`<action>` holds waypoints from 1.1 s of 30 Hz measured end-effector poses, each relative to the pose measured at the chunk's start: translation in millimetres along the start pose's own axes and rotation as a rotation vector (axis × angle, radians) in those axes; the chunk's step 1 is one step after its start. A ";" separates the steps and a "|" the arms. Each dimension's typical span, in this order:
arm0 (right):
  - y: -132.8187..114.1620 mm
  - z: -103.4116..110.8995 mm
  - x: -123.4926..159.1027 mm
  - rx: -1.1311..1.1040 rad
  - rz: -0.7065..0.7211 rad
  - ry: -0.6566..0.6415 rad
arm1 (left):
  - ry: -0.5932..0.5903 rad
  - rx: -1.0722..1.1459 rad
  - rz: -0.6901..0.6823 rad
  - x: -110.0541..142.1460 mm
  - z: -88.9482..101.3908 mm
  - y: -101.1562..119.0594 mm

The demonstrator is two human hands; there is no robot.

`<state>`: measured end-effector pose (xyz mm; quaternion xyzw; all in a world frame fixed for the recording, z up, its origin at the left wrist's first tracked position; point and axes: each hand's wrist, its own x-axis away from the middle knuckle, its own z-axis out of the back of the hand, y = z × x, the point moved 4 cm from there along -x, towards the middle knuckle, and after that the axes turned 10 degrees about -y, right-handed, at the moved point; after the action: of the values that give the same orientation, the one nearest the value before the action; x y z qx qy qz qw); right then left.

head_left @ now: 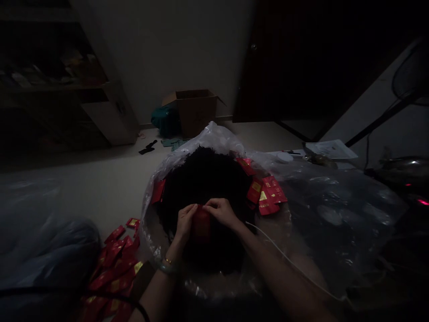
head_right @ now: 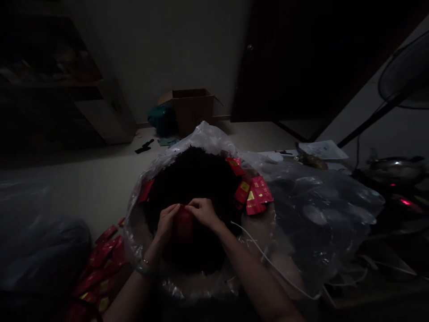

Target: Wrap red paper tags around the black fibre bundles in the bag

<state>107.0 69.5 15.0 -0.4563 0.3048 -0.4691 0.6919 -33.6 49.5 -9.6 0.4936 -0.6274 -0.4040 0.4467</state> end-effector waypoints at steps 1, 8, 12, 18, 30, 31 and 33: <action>1.6 1.0 -0.2 -0.014 0.004 -0.016 | -0.004 0.011 0.010 -0.6 0.6 -1.5; 8.3 3.8 -1.2 -0.129 -0.057 -0.123 | -0.050 -0.112 -0.091 -2.8 1.1 0.8; 7.1 6.5 1.1 -0.171 -0.084 -0.015 | 0.176 -0.395 -0.289 2.0 4.3 7.4; 3.3 6.0 5.2 -0.218 -0.066 0.079 | 0.275 -0.453 -0.389 11.0 1.2 16.5; 2.8 6.8 6.3 -0.150 -0.057 0.103 | 0.165 -0.349 -0.431 9.7 0.4 12.3; 2.9 7.2 6.5 -0.147 -0.053 0.105 | 0.165 -0.350 -0.438 10.1 0.0 11.8; 3.0 7.6 7.0 -0.141 -0.048 0.105 | 0.171 -0.345 -0.449 10.6 -0.7 11.6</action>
<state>117.1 66.0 15.4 -0.4859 0.3621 -0.4863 0.6295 -37.1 41.3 3.3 0.5690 -0.3846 -0.5504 0.4747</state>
